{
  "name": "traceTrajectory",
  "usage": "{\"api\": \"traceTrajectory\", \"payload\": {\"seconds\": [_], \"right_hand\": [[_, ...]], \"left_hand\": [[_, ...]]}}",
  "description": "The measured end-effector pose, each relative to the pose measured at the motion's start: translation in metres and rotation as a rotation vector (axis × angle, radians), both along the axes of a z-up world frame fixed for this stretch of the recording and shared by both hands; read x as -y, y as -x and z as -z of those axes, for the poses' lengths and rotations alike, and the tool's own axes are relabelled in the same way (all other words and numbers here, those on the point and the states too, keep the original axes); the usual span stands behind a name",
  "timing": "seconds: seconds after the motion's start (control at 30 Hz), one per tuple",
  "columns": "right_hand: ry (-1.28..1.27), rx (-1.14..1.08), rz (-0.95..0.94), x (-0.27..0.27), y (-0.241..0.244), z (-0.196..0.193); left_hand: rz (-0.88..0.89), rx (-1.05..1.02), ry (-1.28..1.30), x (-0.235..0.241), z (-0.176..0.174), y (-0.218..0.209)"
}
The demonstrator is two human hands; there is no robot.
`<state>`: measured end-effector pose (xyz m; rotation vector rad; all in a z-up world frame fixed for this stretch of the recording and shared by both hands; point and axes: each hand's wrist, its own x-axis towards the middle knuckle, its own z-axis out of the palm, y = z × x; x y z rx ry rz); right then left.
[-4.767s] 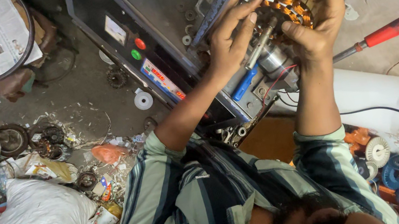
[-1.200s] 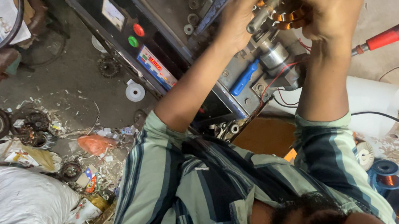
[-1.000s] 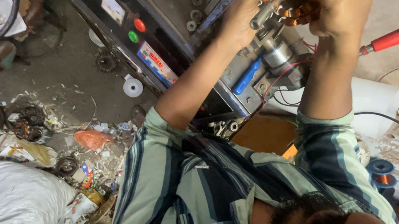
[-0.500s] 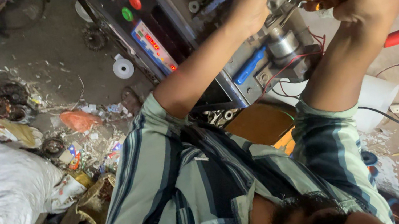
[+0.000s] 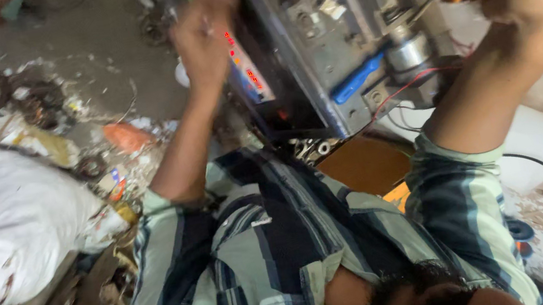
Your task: The person repeatedly positions a copper-wound stator into a bench-mounted press, presses a red button to activate the machine, and then removes the stator to inspect it. This cycle is performed multiple times in a cluttered workshop environment.
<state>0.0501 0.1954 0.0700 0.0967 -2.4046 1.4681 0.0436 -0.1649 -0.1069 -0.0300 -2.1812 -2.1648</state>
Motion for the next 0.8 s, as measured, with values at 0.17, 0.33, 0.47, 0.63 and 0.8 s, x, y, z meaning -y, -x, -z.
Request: {"api": "traceTrajectory", "payload": {"seconds": [0.17,0.33,0.47,0.63,0.8], "right_hand": [[-0.179,0.046,-0.134,0.007,0.000,0.004],[-0.284,0.015,-0.156,0.006,0.000,0.003],[-0.351,-0.039,-0.165,0.001,0.009,0.003],[-0.461,-0.153,-0.142,-0.011,0.014,0.007],[-0.562,-0.255,-0.114,-0.022,0.015,0.014]], "left_hand": [[-0.212,-0.338,0.474,0.023,0.058,0.021],[-0.203,-0.013,0.206,0.018,0.080,0.029],[-0.179,-0.043,0.163,0.029,0.089,0.037],[-0.209,-0.067,0.204,0.021,0.086,0.042],[-0.171,0.078,0.069,0.021,0.082,0.039]]}}
